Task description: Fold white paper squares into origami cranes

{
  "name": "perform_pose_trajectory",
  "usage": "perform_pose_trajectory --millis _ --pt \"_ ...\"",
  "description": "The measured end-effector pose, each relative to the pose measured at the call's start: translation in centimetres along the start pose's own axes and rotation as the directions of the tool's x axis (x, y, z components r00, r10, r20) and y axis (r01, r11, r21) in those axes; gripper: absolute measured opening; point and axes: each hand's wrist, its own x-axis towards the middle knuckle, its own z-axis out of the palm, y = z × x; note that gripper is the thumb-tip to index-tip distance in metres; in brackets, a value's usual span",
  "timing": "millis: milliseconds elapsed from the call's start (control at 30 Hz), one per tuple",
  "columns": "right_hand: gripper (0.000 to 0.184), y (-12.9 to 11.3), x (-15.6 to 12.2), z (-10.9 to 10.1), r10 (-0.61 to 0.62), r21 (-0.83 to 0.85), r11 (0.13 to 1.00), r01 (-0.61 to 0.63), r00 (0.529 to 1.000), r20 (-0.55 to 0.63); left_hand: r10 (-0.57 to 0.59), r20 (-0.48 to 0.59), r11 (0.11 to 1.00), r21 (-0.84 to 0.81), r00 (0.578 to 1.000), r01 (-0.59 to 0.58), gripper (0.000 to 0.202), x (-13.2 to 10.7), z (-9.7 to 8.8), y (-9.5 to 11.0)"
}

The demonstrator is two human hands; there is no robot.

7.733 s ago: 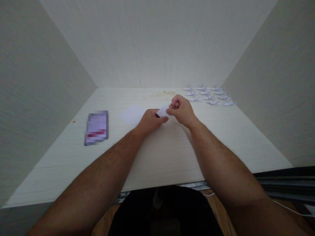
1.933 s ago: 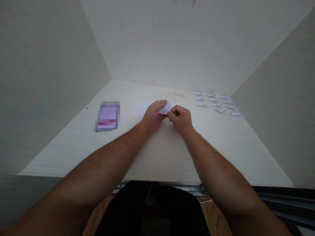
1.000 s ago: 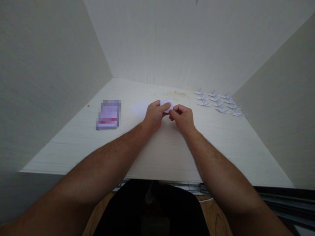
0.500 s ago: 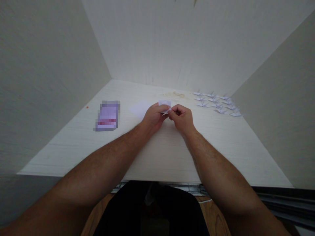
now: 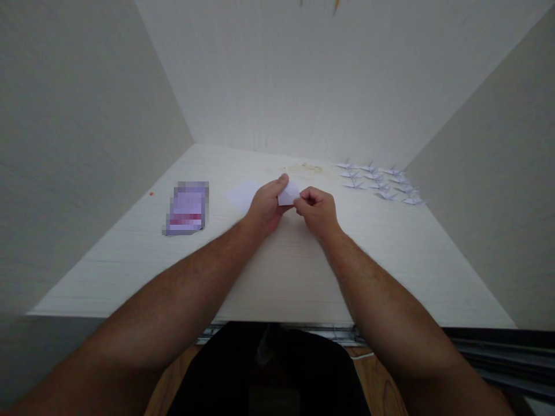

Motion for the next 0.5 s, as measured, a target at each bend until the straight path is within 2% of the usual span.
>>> perform_pose_trajectory --millis 200,400,500 --pt "0.019 -0.5 0.02 0.02 0.038 0.028 0.999 -0.037 0.999 -0.029 0.03 0.039 0.992 0.121 0.999 -0.035 0.025 -0.45 0.04 -0.14" --pt "0.006 -0.1 0.24 -0.35 0.048 0.037 0.998 -0.05 0.998 0.036 0.003 -0.027 0.998 0.063 1.0 -0.001 0.025 -0.12 0.01 0.25" --pt "0.008 0.14 0.35 -0.43 0.085 0.095 0.991 -0.089 0.995 0.044 0.024 -0.068 0.999 0.024 0.997 -0.022 0.025 0.1 -0.31 0.48"
